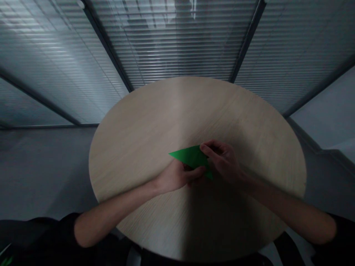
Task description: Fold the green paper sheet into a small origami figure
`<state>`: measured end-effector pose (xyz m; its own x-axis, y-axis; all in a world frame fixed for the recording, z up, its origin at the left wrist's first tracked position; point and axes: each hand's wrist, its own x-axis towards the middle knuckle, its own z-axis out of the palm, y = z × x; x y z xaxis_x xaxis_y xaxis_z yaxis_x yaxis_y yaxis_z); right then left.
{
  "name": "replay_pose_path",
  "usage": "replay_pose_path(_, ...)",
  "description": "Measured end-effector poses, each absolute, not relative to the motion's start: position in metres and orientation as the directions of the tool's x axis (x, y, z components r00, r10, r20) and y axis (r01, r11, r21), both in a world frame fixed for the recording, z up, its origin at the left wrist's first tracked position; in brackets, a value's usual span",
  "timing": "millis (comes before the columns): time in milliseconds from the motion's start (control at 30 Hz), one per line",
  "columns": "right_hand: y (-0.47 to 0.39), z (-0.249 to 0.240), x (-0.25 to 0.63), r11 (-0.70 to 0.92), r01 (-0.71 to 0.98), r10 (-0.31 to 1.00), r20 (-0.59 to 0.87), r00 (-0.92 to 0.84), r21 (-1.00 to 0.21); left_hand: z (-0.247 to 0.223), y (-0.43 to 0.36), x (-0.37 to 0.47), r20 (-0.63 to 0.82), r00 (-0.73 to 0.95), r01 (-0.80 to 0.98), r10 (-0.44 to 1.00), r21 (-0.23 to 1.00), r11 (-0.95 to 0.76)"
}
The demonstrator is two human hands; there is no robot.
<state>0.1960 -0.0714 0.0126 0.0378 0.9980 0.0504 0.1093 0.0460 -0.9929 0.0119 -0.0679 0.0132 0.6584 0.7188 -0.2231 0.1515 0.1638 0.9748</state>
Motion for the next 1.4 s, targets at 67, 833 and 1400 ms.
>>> replay_pose_path(67, -0.072, 0.013, 0.195, 0.04, 0.106, 0.998, 0.045, 0.043, -0.994, 0.014, -0.07, 0.013, -0.203, 0.645, 0.141, 0.737, 0.979, 0.146)
replay_pose_path(833, -0.064, 0.014, 0.204, -0.011, 0.049, 1.0, -0.011, 0.013, -0.999, 0.009, -0.052, 0.006, -0.078, 0.42, 0.144, 0.904, 0.989, 0.018)
replay_pose_path(1400, -0.063, 0.013, 0.207, -0.086, -0.029, 0.976, -0.079, -0.201, -0.996, 0.01, -0.043, 0.002, 0.019, 0.322, 0.1, 0.947, 0.993, -0.054)
